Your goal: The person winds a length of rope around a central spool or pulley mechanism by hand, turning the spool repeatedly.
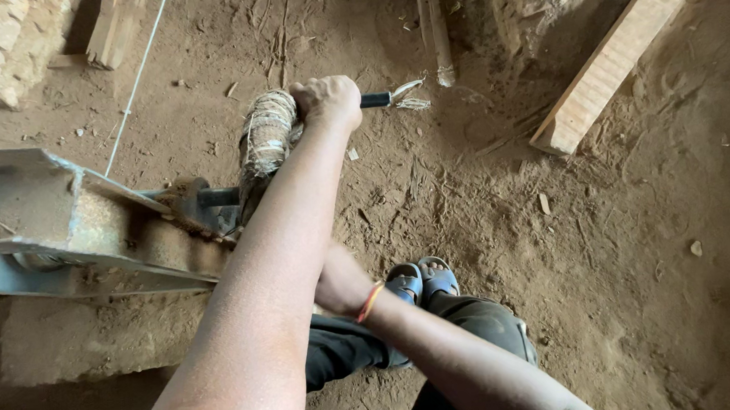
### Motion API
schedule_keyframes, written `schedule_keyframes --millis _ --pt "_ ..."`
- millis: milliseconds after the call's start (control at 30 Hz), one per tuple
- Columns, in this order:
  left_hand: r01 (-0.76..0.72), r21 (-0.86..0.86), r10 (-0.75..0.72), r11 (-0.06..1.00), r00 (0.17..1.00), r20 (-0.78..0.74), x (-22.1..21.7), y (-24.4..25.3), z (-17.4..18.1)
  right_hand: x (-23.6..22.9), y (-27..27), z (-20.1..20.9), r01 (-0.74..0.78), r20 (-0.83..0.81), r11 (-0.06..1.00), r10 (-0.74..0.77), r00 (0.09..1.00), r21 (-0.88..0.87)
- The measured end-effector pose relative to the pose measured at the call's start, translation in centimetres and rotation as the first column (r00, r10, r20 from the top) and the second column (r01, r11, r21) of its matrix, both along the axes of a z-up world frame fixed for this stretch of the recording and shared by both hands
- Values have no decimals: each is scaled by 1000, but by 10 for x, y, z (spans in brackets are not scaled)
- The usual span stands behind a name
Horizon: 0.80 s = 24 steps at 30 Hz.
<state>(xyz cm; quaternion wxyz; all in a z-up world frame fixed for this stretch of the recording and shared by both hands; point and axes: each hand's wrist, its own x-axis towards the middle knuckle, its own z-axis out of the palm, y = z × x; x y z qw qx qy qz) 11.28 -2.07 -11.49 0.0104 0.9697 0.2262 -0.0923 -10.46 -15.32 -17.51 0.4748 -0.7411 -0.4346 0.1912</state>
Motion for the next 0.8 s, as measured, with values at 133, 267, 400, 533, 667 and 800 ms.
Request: schedule_keyframes --millis 133,267,400,533,667,800 --pt "-2 -20 2 1000 1000 -13 2 0 3 46 -28 19 118 95 990 -125 988 82" --pt "-20 -44 18 999 999 -29 4 -1 -6 90 -50 24 443 357 879 -476 804 173" --pt "-35 -45 34 998 999 -21 6 0 -6 124 -49 28 425 532 873 -485 694 240" --pt "-25 -22 25 999 1000 -8 7 -1 -3 182 -15 33 498 802 856 -391 452 137" --pt "-49 -21 50 999 999 8 11 3 -10 218 9 26 516 783 855 -280 556 -60" --pt "-101 -92 104 991 994 34 21 4 -24 225 13 17 551 729 823 -295 618 -134"
